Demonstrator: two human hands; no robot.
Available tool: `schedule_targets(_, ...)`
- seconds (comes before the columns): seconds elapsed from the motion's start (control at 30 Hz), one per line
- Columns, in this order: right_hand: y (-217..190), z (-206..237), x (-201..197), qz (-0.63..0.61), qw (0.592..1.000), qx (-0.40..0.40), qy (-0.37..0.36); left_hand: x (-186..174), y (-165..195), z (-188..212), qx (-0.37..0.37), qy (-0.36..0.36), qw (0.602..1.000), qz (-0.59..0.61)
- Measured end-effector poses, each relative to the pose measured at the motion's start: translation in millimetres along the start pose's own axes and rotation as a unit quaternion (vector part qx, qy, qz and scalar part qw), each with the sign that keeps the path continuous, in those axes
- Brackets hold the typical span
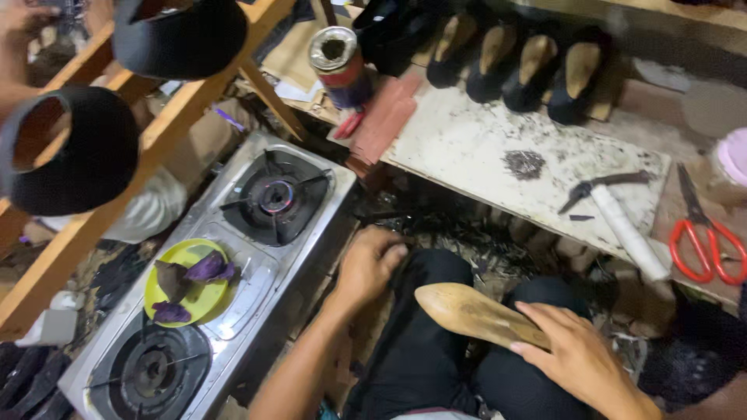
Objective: The person sits on the floor shaping a black shoe upper over a wooden last. They hammer the fabric over the last, heat the shoe near a gas burner, pull and press the material with pincers, and trim excess fabric with scissors.
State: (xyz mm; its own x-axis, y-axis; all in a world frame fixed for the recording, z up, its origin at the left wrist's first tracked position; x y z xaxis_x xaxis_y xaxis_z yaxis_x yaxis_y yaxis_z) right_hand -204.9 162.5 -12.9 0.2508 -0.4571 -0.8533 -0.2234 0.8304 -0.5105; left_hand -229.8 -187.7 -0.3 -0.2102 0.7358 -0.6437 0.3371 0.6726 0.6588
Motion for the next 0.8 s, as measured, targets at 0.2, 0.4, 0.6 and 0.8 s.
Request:
schedule_targets(0.2, 22.6, 13.0, -9.5, -0.058, 0.994, 0.007, 0.097, -169.8, 8.9, -76.2, 0.213, 0.209, 0.921, -0.251)
schedule_targets(0.4, 25.3, 26.1, -5.0, -0.055, 0.993, 0.034, 0.094, -274.1, 15.5, -148.6, 0.217, 0.187, 0.9, -0.327)
schedule_targets(0.6, -6.2, 32.5, -14.3, -0.078, 0.989, -0.027, 0.124, -193.3, 65.0, -99.8, 0.233, 0.13, 0.891, -0.367)
schedule_targets(0.8, -69.6, 32.4, -24.7, -0.112, 0.977, -0.107, 0.146, -75.2, 98.5, 2.9, 0.185, -0.015, 0.981, -0.057)
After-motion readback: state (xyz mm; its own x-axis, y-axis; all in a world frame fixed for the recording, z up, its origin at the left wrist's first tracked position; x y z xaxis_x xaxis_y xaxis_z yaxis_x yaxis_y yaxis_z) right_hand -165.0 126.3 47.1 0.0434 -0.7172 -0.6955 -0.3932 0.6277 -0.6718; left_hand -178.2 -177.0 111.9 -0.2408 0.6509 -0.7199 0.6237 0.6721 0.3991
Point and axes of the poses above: each hand's wrist, its own z-axis away from the middle knuckle, its own x-axis out of the palm, y = z × x, the point moved 2 cm from there along -z, towards the middle knuckle, and after that the axes turned 12 degrees about x, right-handed, at the moved point
